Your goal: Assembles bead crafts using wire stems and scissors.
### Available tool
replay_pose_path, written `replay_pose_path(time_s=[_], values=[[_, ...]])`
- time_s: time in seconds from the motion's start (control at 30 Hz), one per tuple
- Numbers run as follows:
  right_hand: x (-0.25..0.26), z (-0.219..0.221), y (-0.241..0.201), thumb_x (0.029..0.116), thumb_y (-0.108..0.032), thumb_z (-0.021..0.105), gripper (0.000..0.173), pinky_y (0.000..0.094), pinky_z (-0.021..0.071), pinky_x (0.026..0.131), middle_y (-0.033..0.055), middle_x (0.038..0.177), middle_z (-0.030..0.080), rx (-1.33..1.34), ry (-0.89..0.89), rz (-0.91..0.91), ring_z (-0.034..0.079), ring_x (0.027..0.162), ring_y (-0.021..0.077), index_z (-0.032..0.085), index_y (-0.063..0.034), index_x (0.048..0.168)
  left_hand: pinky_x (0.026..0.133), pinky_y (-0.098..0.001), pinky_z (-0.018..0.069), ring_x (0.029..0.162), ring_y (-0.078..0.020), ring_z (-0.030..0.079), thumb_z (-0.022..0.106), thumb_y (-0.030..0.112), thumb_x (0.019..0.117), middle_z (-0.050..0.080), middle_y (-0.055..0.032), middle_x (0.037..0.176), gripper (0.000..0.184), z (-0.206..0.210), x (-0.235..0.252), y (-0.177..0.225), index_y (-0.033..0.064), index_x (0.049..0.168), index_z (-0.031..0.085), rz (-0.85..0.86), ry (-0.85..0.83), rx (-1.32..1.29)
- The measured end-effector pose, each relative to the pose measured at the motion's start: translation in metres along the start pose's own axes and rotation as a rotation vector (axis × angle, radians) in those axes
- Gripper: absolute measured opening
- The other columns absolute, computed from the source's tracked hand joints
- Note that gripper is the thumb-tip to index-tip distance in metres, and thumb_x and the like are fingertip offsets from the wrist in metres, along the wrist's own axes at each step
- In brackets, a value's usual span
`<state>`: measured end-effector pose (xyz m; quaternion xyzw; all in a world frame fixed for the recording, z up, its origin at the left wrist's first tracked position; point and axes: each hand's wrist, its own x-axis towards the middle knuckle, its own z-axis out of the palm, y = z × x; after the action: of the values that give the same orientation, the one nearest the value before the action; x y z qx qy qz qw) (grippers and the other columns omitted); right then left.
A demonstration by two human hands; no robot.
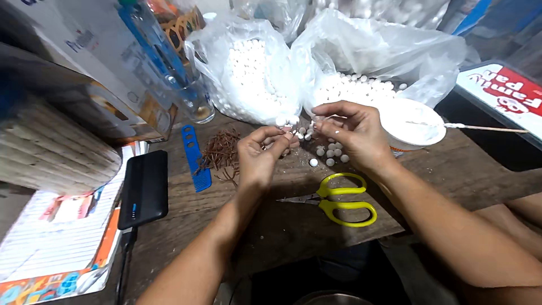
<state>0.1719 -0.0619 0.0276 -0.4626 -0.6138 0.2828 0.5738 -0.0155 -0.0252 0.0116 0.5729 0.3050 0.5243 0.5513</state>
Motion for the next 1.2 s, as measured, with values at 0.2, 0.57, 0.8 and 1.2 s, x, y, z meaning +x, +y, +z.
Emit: replay_pose_path(time_s=[0.2,0.57,0.8,1.2], values=[[-0.004,0.02,-0.004,0.0919,-0.003,0.069,0.012,0.0146,0.0513,0.058,-0.0015,0.083,0.068,-0.021,-0.133,0.052,0.058,0.063,-0.0022,0.072,0.0005,0.103,0.078,-0.026,0.0579,0.082,-0.0093,0.068,0.053,-0.007,0.0987,0.072,-0.0021,0.091,0.025,0.002,0.006,0.002,0.0084,0.088,0.069,-0.143,0.008,-0.308],[-0.011,-0.005,-0.023,0.093,-0.009,0.065,0.016,0.0139,0.0494,0.068,0.0053,0.082,0.069,-0.337,0.113,-0.379,0.06,0.074,-0.0005,0.075,0.0022,0.088,0.08,-0.0254,0.0597,0.09,-0.0106,0.072,0.056,-0.004,0.0925,0.075,-0.0043,0.103,0.022,0.003,0.006,-0.005,0.0013,0.107,0.072,-0.063,-0.084,-0.199],[0.045,-0.082,-0.113,0.0976,-0.008,0.061,0.02,0.0195,0.0532,0.07,0.011,0.085,0.07,-0.728,0.435,-0.823,0.064,0.075,0.0034,0.071,0.009,0.095,0.085,-0.0266,0.06,0.097,-0.0105,0.071,0.06,-0.003,0.0883,0.075,-0.0023,0.107,0.021,0.003,0.002,-0.01,0.003,0.104,0.074,-0.01,-0.116,-0.15],[0.133,-0.138,-0.134,0.0994,-0.008,0.06,0.013,0.0195,0.0505,0.062,-0.0042,0.075,0.062,-0.513,0.435,-0.335,0.058,0.064,0.0013,0.066,-0.0053,0.088,0.081,-0.0258,0.0588,0.091,-0.0099,0.07,0.055,0.0,0.0951,0.073,-0.0021,0.101,0.02,-0.003,0.006,-0.008,0.0008,0.107,0.071,-0.028,-0.042,-0.063]])
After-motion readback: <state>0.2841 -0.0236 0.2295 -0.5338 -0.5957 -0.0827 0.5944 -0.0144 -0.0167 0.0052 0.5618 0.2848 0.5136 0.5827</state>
